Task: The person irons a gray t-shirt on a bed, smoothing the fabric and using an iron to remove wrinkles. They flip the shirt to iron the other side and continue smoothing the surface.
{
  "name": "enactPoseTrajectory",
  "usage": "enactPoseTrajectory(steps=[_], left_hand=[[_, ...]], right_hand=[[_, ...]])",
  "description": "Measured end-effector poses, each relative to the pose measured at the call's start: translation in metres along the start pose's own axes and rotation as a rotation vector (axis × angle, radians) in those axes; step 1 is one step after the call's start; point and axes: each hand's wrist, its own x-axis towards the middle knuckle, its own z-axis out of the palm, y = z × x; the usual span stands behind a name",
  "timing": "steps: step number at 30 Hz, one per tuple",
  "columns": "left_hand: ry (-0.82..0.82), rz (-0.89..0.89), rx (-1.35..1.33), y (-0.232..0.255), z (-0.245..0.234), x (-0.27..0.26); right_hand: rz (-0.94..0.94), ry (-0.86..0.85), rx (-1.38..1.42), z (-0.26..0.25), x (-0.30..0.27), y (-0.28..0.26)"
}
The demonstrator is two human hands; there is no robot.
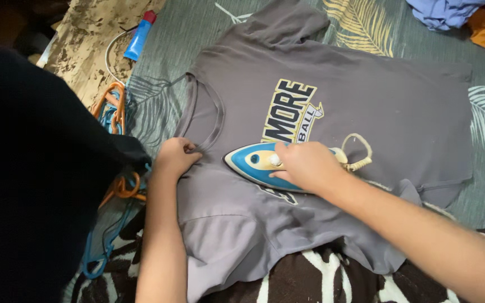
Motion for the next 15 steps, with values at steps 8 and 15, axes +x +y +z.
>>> enactPoseTrajectory(steps=[8,15], left_hand=[[-0.002,-0.096,0.011,0.008,-0.006,-0.006],[-0.006,-0.116,0.159,0.022,-0.010,-0.007]], right_hand=[[0.074,0.149,0.068,0.009,0.051,-0.028],[0.027,0.222,0.060,0.009,0.099,-0.029]])
